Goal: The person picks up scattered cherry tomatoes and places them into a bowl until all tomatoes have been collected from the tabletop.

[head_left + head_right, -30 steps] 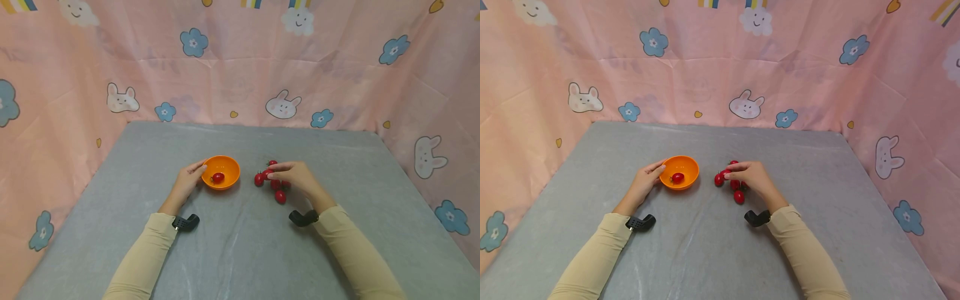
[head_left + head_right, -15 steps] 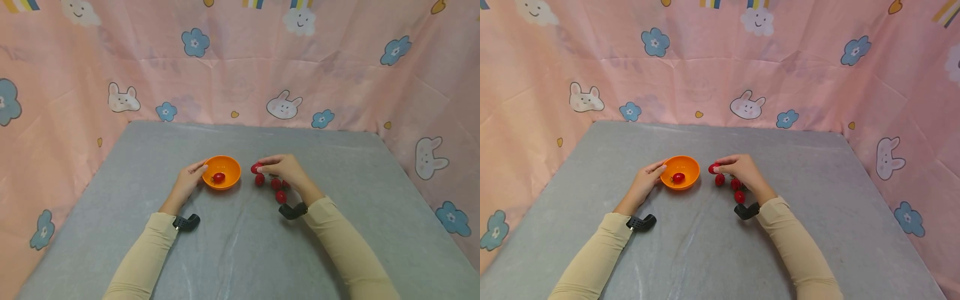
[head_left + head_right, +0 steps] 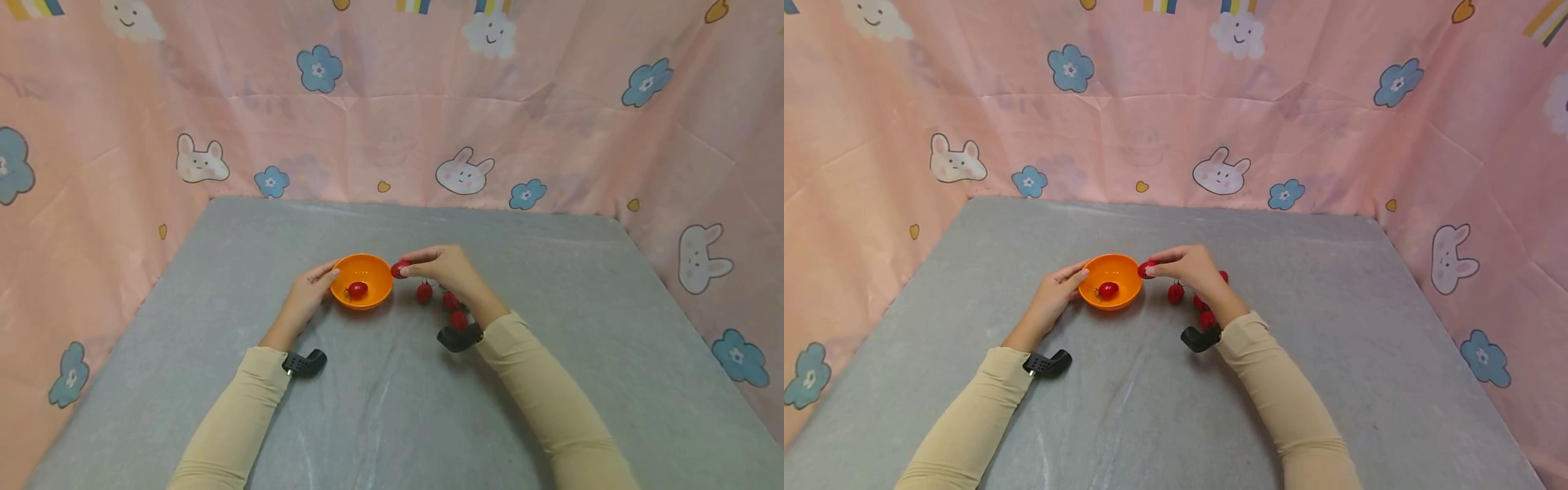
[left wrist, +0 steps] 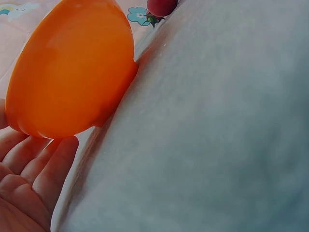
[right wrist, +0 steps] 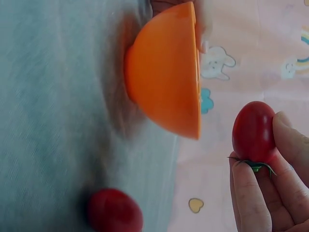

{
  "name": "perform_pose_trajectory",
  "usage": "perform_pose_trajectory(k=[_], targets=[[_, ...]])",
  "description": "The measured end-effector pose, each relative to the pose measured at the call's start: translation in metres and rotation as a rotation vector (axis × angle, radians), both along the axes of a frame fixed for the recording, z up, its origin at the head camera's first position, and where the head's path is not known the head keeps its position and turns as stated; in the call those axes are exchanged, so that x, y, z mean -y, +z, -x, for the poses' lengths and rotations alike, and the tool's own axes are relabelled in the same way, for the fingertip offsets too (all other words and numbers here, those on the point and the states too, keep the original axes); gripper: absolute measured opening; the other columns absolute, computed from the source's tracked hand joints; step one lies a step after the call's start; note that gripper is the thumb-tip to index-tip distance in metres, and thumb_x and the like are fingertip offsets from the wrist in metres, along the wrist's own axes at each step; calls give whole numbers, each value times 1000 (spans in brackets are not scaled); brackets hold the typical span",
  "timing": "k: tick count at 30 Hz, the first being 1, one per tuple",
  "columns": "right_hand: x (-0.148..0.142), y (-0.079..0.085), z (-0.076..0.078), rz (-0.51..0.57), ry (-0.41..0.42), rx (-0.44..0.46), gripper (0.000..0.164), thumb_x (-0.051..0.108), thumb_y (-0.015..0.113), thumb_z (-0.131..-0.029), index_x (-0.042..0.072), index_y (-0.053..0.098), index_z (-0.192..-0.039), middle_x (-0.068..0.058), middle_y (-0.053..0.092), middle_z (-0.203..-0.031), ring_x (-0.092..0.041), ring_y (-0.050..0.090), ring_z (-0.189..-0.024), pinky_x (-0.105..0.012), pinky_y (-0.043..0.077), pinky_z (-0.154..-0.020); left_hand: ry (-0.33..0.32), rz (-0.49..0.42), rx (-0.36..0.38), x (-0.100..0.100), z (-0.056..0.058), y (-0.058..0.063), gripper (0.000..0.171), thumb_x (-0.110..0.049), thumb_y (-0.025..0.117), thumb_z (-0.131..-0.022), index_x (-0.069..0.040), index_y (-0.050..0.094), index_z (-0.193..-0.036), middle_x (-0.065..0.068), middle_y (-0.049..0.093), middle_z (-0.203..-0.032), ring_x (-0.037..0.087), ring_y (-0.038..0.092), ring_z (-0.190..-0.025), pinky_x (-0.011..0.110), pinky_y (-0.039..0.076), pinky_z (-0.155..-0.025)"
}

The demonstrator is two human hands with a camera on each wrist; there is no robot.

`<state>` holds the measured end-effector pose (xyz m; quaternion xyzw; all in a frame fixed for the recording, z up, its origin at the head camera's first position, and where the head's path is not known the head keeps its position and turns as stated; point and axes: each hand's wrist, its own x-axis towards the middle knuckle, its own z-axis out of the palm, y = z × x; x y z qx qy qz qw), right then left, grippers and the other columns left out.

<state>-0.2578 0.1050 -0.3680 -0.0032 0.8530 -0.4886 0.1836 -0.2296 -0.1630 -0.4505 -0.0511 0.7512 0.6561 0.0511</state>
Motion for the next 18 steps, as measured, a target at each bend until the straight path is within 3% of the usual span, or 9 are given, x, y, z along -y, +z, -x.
perform_pose_trajectory(k=[6,18], targets=[[11,1,3,55,35,-14,37,42,85,-77,25,78,-109,2,72,-120,-22,56,-119,-49,37,-112,1,5,-3,0,-1,1,44,-31,57,-102,-12,57,-141,9,55,-147,21,56,-127,25,52,-96],[28,5,8,56,38,-3,32,38,84,-79,23,78,-107,1,73,-118,-23,55,-119,-46,43,-108,-9,12,-6,1,-2,2,44,-31,56,-102,-12,56,-142,9,54,-148,22,55,-129,28,51,-99]])
